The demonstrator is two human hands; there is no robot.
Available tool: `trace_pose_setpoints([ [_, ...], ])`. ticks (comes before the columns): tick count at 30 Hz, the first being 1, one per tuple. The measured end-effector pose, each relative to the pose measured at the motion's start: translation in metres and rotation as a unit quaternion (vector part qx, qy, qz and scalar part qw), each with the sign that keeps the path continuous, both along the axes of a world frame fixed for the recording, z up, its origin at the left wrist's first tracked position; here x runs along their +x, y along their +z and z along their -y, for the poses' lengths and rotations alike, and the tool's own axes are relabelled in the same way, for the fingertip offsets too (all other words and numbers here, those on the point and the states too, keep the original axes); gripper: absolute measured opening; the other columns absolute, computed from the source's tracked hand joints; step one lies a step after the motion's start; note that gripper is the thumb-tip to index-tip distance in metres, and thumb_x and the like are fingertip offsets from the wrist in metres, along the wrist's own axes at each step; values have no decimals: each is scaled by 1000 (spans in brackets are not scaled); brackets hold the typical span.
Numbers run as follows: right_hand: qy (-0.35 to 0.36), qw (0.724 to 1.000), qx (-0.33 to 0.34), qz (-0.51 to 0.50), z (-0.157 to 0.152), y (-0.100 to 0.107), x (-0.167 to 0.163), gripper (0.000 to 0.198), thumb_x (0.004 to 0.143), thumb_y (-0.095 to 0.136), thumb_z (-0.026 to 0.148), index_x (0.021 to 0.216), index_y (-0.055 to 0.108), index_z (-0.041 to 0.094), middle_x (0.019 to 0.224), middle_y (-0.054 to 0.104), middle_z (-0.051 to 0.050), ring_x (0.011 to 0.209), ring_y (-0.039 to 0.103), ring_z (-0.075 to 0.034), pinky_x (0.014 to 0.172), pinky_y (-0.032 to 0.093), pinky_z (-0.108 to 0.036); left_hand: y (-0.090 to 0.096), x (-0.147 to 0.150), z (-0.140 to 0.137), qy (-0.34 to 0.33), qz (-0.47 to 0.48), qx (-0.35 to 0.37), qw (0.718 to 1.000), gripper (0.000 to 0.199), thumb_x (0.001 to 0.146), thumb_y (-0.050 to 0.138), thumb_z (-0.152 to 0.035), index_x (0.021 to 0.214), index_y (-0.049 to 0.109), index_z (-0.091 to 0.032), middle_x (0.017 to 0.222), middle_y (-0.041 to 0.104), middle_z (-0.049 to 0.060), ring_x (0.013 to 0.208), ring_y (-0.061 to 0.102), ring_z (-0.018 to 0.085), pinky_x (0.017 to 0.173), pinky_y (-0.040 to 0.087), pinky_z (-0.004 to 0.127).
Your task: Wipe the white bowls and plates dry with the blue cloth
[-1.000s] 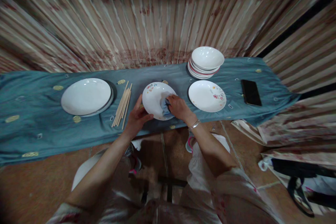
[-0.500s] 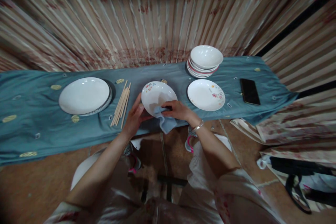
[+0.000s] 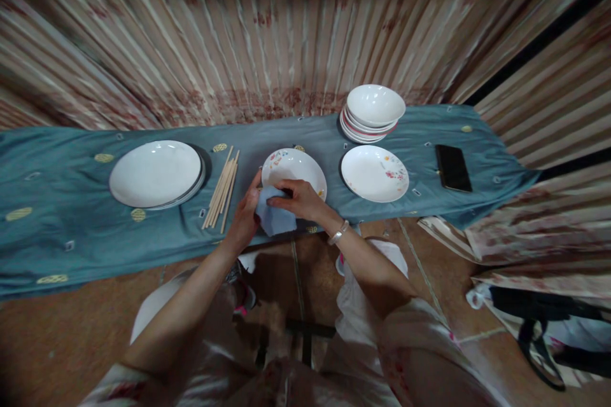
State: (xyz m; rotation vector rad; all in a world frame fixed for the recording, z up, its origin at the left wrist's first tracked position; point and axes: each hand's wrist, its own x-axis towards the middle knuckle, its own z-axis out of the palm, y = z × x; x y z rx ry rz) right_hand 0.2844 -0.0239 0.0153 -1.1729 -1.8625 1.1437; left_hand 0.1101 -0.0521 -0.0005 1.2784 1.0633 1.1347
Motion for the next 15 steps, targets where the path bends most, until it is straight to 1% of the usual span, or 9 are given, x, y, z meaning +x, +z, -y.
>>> trace_pose_setpoints([
  [1,-12,1000,6,-5,-3,-3,-2,31,80,70,47,83,69,16,69,55,4,65,48,-12,63,39,-25,-1,0,0,5,5,-2,1000,66,97,45,-62,152,47,-25,163,41,6,154,29,27,127,20,45],
  [2,-21,1000,12,-11,-6,-6,-4,32,81,69,48,84,70,16,70,58,3,66,50,-13,65,41,-25,-1,0,0,9,16,-9,1000,66,96,47,-62,151,48,-25,162,41,5,154,29,26,127,20,44],
  [3,-28,999,22,-20,-9,-8,-6,33,82,67,48,88,71,16,73,61,2,69,54,-14,68,44,-26,-2,1,1,9,30,-21,999,66,95,48,-62,151,48,-27,162,42,5,153,31,27,126,23,45],
  [5,-41,997,47,-40,-14,-12,-9,34,85,65,47,98,72,17,87,69,-1,81,62,-17,77,49,-29,-1,2,2,4,61,-59,996,66,94,51,-62,152,46,-30,163,41,4,150,38,29,120,36,48],
  [7,-53,994,73,-53,-19,-15,-12,36,86,63,43,110,71,18,105,73,-5,99,66,-21,89,52,-32,0,2,4,-5,83,-93,992,69,91,56,-62,153,43,-33,162,43,4,143,47,33,109,49,50],
  [8,-58,993,86,-52,-21,-16,-12,37,87,62,40,115,70,18,114,72,-7,106,66,-22,94,52,-34,2,2,5,-10,90,-103,991,72,90,59,-61,154,42,-34,160,45,4,139,50,34,103,54,50],
  [10,-64,991,111,-34,-25,-18,-13,38,87,61,35,121,68,19,127,69,-9,117,64,-23,100,52,-36,5,3,6,-18,99,-109,989,79,86,65,-60,156,39,-34,155,50,6,133,55,35,96,59,49],
  [12,-70,988,140,3,-29,-20,-12,39,88,60,30,126,66,21,135,66,-9,125,60,-24,105,50,-39,8,3,6,-23,108,-114,987,84,84,68,-59,157,36,-33,149,56,8,129,59,34,93,61,49],
  [15,-86,978,171,88,-36,-22,-8,43,88,60,24,131,64,19,142,62,-12,134,56,-26,115,43,-42,9,2,7,-27,117,-123,985,87,83,70,-58,158,34,-32,138,64,9,124,62,32,91,61,50],
])
